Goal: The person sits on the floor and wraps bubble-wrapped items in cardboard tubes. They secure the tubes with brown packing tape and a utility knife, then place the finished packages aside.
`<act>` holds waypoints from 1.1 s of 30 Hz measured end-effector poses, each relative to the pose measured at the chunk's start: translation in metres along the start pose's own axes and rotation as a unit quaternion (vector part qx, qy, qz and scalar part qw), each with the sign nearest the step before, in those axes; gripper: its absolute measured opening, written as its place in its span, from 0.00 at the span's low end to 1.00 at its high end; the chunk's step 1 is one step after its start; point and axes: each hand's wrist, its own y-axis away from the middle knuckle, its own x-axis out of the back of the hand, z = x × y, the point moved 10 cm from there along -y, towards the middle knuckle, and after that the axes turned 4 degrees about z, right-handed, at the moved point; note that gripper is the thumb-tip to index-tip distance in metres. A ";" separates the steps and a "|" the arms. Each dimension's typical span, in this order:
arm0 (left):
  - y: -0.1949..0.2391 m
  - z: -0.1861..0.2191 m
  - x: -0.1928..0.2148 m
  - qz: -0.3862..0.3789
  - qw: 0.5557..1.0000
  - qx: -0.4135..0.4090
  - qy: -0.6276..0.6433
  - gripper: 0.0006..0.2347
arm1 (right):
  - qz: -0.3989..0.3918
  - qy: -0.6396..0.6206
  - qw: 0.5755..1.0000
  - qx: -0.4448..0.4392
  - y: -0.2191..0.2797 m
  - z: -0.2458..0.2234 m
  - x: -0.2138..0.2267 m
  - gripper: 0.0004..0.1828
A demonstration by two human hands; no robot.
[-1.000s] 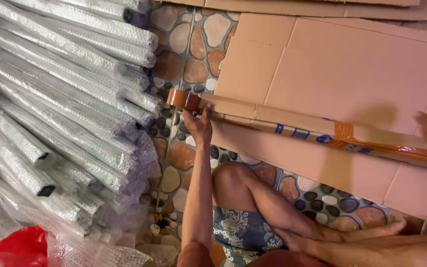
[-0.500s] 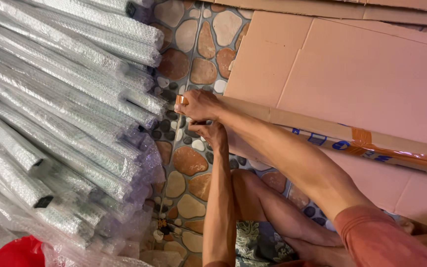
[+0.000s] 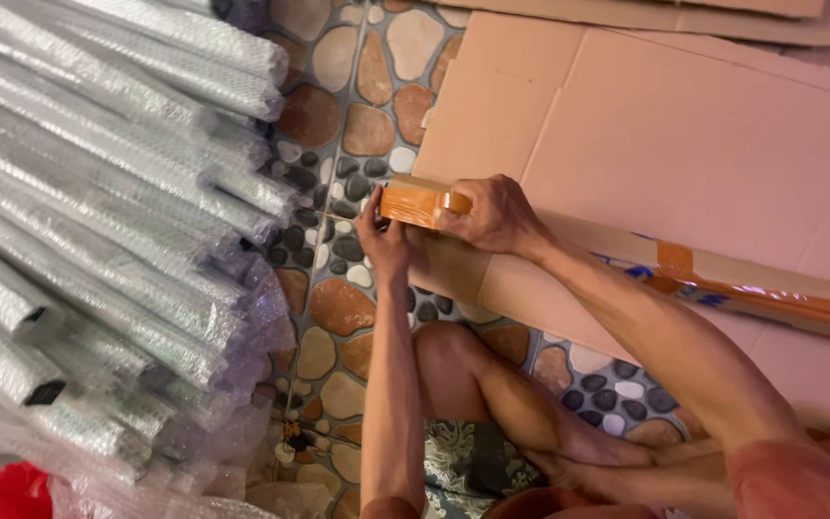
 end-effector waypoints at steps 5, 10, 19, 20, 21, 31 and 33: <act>-0.006 -0.005 0.006 -0.165 0.954 0.212 0.135 0.30 | 0.024 -0.025 0.999 0.010 0.008 -0.018 0.001 0.18; -0.045 -0.054 -0.007 -0.147 0.981 0.104 -0.074 0.28 | 0.027 -0.029 0.999 -0.010 0.011 -0.034 0.012 0.20; -0.001 0.074 -0.016 -0.054 0.982 0.151 -0.100 0.40 | -0.024 -0.044 0.998 0.045 0.080 0.016 0.078 0.19; 0.016 0.077 -0.025 -0.112 0.970 0.157 -0.146 0.30 | -0.013 -0.068 0.997 0.037 0.081 0.022 0.076 0.20; 0.031 0.077 -0.032 -0.169 0.953 0.160 -0.192 0.22 | -0.002 -0.092 0.995 0.031 0.079 0.028 0.070 0.22; 0.080 0.102 -0.088 -0.192 0.940 0.254 -0.125 0.26 | 0.036 -0.068 0.994 0.083 0.093 0.003 0.083 0.19; 0.069 0.093 -0.095 -0.196 0.960 0.196 -0.045 0.18 | 0.067 -0.129 0.985 0.088 0.097 -0.003 0.097 0.17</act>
